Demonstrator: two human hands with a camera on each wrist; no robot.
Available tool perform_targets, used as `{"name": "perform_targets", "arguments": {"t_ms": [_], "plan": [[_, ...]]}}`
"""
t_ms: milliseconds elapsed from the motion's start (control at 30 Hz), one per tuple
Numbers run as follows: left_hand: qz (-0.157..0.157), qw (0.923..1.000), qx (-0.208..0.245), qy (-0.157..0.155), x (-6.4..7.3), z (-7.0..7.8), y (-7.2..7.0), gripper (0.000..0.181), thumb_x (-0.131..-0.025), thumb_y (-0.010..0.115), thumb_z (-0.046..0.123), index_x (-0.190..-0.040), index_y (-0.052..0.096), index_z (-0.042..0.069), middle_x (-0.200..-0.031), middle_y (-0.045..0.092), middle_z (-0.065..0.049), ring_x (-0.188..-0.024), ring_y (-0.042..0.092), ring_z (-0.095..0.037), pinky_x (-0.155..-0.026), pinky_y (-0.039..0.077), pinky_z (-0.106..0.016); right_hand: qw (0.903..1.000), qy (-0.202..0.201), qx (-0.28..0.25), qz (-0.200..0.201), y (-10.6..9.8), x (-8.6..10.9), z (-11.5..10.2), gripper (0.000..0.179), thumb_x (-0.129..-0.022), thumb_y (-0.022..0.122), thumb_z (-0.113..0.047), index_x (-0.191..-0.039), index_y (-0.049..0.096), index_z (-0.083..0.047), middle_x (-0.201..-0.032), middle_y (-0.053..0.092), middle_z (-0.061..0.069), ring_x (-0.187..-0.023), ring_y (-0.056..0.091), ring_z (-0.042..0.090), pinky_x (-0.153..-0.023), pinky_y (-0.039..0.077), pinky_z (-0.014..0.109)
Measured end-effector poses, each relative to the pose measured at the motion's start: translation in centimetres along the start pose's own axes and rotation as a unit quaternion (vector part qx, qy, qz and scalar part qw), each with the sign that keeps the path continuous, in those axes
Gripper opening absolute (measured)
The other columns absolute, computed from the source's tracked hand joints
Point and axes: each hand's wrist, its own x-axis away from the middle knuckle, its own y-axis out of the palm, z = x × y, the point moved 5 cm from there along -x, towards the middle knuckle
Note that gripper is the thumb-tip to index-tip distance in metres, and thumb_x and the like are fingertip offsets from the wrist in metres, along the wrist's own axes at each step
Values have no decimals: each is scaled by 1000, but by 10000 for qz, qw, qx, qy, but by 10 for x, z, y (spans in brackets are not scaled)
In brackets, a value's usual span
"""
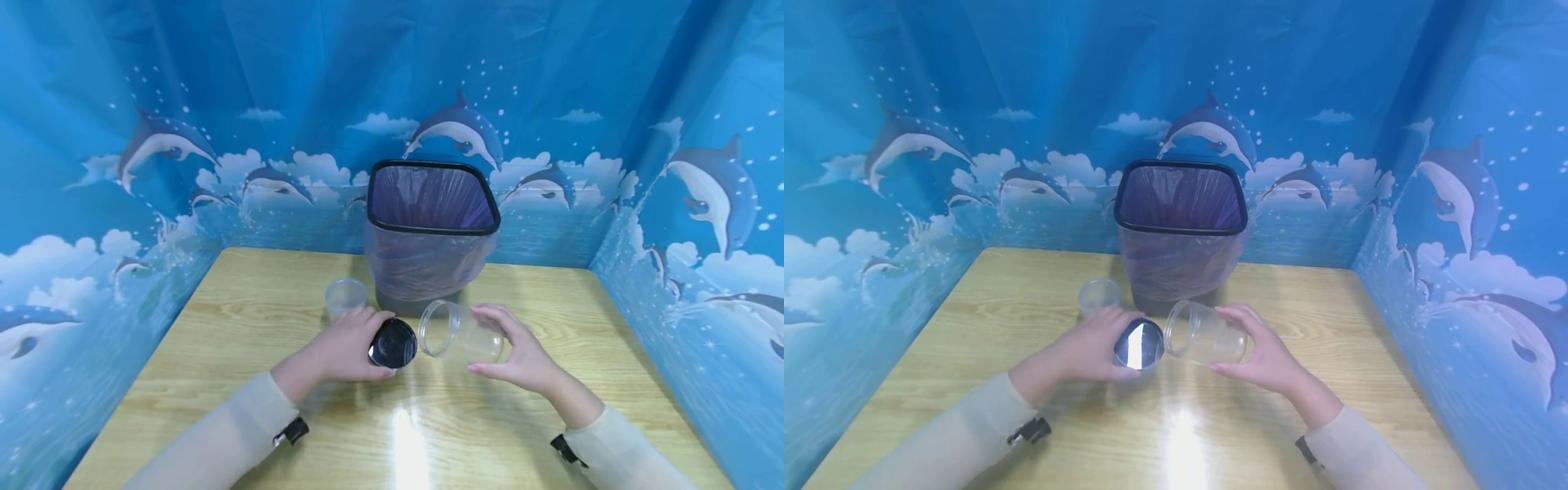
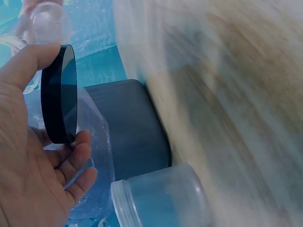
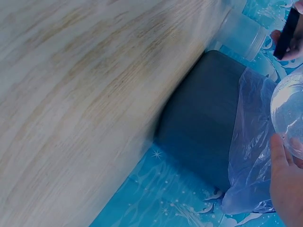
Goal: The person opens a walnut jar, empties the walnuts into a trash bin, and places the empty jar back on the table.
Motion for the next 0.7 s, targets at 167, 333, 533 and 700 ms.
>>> {"name": "perform_targets", "arguments": {"t_ms": [167, 333, 533, 700], "plan": [[49, 10000, -54, 43, 0, 2, -9, 96, -74, 74, 67, -148, 44, 13, -128, 56, -3, -115, 51, -20, -104, 41, -43, 9999, 57, 56, -71, 4, -1, 2, 93, -63, 95, -5, -144, 48, -5, -136, 54, 13, -122, 52, 11, -104, 38, 16], [82, 9999, -100, 50, -2, 4, -14, 100, -74, 70, 73, -151, 42, 15, -130, 56, -1, -114, 50, -17, -104, 40, -41, 9999, 121, 49, -104, 6, -3, 5, 93, -63, 94, -3, -143, 48, -5, -136, 54, 16, -121, 54, 18, -104, 38, 17], [135, 9997, -83, 158, -3, 6, -17, 97, -76, 73, 67, -150, 43, 12, -131, 56, -4, -113, 51, -20, -104, 41, -44, 9998, 134, 100, -126, 9, -4, 7, 91, -62, 93, 0, -141, 49, -1, -135, 55, 16, -120, 56, 27, -104, 39, 17], [142, 9997, -60, 186, -4, 6, -17, 96, -77, 73, 65, -150, 42, 11, -137, 55, -5, -118, 51, -21, -107, 39, -44, 9995, 219, 83, -193, 9, -4, 5, 91, -66, 95, -11, -144, 48, -11, -138, 54, 7, -121, 56, 25, -105, 39, 20]]}}
